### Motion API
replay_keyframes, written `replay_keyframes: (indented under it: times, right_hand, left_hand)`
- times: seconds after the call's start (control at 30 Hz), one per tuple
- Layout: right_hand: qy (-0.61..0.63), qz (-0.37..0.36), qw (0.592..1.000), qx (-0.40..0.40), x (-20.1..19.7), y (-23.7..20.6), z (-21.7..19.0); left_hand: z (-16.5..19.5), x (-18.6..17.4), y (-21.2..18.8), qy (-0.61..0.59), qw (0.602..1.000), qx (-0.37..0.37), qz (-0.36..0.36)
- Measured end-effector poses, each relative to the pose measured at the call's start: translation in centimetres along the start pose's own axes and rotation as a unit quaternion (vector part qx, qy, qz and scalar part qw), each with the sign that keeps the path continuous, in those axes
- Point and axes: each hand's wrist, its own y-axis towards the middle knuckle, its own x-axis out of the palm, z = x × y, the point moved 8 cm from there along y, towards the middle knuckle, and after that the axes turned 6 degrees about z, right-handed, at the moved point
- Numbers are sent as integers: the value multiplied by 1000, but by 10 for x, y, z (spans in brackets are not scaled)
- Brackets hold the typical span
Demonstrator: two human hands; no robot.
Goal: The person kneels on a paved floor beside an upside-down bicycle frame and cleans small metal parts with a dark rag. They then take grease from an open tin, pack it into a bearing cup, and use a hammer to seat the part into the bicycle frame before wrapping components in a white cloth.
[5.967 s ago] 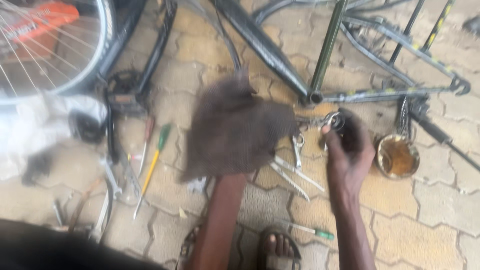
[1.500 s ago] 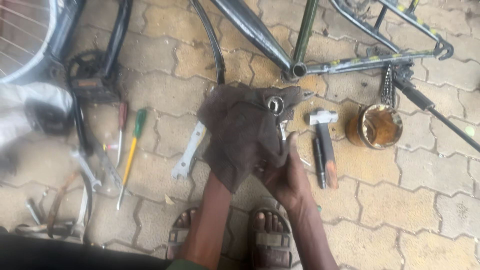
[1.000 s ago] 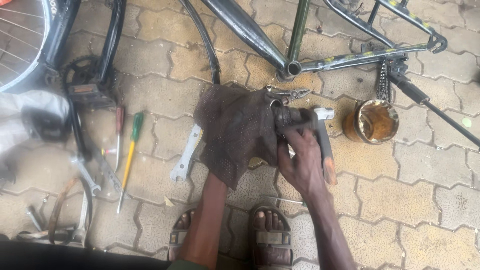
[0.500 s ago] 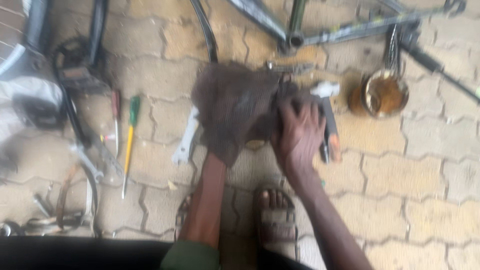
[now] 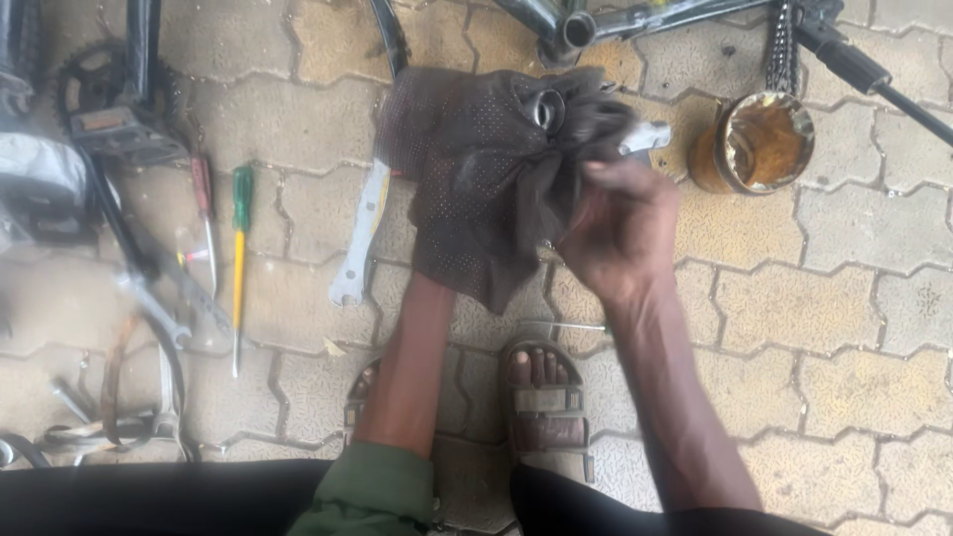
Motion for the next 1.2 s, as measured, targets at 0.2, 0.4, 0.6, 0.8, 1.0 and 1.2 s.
replay_keyframes:
  times: [0.2,0.4,0.6,0.8,1.0,1.2]
  right_hand:
    - [288,-144,938,130,-1,-28,46]
    - [-142,-5,990,-2,-49,-29,48]
    - [-141,-5,975,-173,-45,-16,2]
    - [-450,84,878,-138,-39,-13,6]
    - [-123,-116,984,-53,-2,-32,25]
    - [-223,-48,969,-95,-3,-23,17]
  left_hand:
    - [34,70,-25,414,884,218,3]
    - [39,62,-25,433,881,185,51]
    - [36,44,-20,415,889,175,79]
    - [32,38,-20,412,893,159,92]
    - [21,39,-21,414,894,145,88]
    - [23,41,-23,415,894,143,93]
